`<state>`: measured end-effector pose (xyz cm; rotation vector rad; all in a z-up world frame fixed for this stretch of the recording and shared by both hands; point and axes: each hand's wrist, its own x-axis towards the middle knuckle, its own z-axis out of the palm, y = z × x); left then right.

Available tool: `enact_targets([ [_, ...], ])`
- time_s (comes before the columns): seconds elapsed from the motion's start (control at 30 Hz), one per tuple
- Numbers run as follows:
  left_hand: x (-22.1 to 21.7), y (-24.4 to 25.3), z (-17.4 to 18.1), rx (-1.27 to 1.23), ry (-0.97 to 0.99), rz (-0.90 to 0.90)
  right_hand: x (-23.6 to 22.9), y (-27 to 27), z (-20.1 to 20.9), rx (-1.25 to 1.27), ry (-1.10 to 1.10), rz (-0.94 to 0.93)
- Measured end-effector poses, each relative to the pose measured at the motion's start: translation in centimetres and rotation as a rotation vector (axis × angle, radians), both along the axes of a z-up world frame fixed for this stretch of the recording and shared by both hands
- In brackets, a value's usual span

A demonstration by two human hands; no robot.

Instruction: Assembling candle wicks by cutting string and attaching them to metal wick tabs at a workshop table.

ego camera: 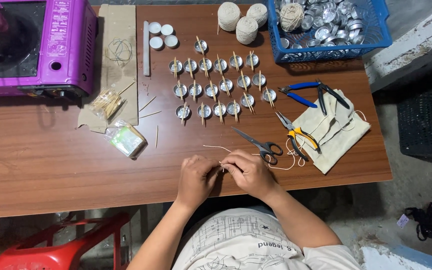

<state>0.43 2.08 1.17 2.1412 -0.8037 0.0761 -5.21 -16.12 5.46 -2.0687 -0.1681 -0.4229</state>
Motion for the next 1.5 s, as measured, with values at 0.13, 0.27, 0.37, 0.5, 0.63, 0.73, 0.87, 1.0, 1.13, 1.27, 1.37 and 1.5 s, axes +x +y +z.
enact_targets([
  [0.13, -0.1, 0.2, 0.1, -0.023, 0.028, -0.005, 0.0, 0.0, 0.9, 0.034, 0.008, -0.023],
  [0.27, 0.0, 0.4, 0.1, -0.038, 0.054, -0.012, 0.5, -0.5, 1.4, 0.107, 0.032, 0.006],
  [0.37, 0.2, 0.5, -0.2, -0.073, 0.09, -0.02, 0.9, -1.3, 1.5, 0.146, 0.034, -0.002],
  [0.5, 0.5, 0.5, -0.1, -0.116, 0.117, -0.013, 1.6, -4.2, 2.2, 0.162, 0.008, -0.064],
  [0.63, 0.7, 0.3, 0.8, -0.144, 0.068, -0.088, 3.9, -12.8, 4.6, 0.011, -0.003, -0.117],
  [0.73, 1.0, 0.1, 1.0, -0.108, 0.092, -0.109, 7.3, -20.1, 6.4, -0.055, -0.036, -0.403],
  [0.87, 1.1, 0.0, 1.3, -0.088, 0.078, -0.125, 13.7, -27.7, 10.4, -0.368, 0.06, -0.508],
  [1.0, 1.2, 0.0, 1.1, -0.082, 0.091, -0.11, 19.5, -30.9, 11.7, -0.655, 0.69, -0.507],
  [1.13, 1.2, -0.2, 1.1, -0.086, 0.072, -0.1, 23.2, -33.2, 9.0, -0.893, 0.947, -0.496],
  [1.27, 1.1, -0.3, 1.2, -0.085, 0.067, -0.079, 24.6, -33.5, 8.5, -1.111, 1.132, -0.407],
  [1.37, 1.2, -0.3, 1.3, -0.073, 0.071, -0.075, 24.0, -32.9, 10.3, -0.882, 1.108, -0.414],
  [1.5, 1.2, -0.5, 1.6, -0.059, 0.08, -0.063, 23.6, -36.1, 11.4, -0.51, 0.99, -0.44],
])
